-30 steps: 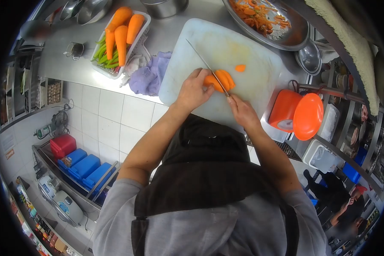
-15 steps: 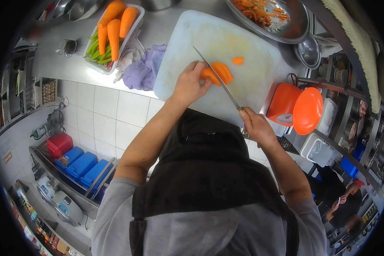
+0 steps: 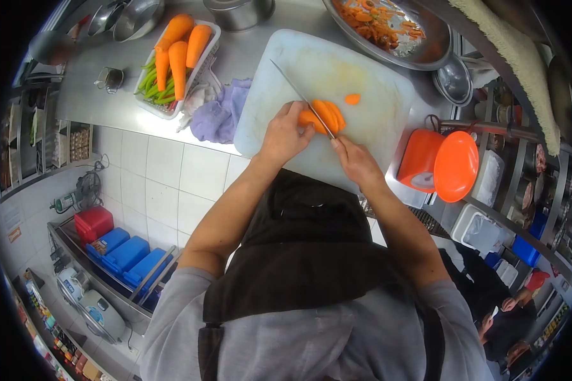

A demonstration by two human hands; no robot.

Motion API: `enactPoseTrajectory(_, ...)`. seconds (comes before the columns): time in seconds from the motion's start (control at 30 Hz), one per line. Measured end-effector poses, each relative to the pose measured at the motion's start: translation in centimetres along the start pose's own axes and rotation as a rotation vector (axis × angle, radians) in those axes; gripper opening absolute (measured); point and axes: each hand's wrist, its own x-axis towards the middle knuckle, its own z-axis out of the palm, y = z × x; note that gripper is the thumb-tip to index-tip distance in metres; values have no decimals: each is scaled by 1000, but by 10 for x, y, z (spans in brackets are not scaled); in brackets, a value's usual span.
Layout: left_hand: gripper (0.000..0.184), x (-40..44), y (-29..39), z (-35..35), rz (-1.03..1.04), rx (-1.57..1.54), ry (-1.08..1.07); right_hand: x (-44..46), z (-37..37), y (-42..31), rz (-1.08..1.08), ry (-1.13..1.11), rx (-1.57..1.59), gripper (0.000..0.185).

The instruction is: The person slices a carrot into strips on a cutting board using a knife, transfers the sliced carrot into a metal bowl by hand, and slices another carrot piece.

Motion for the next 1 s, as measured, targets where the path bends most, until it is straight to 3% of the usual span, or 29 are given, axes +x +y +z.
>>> enactPoseTrajectory(0.27, 36, -2, -5, 1, 44, 1, 26, -73, -36, -7, 177, -95, -6, 36)
enactPoseTrajectory(0.5, 36, 0, -4, 2, 24, 6, 10, -62, -42, -20, 285, -169, -38, 38)
enactPoseTrajectory(0.8, 37, -2, -4, 2, 13, 15, 25, 13, 9, 5, 43, -63, 5, 46)
enactPoseTrajectory(1.0, 37, -4, -4, 2, -13, 6, 28, -8, -10, -4, 105, -68, -4, 41)
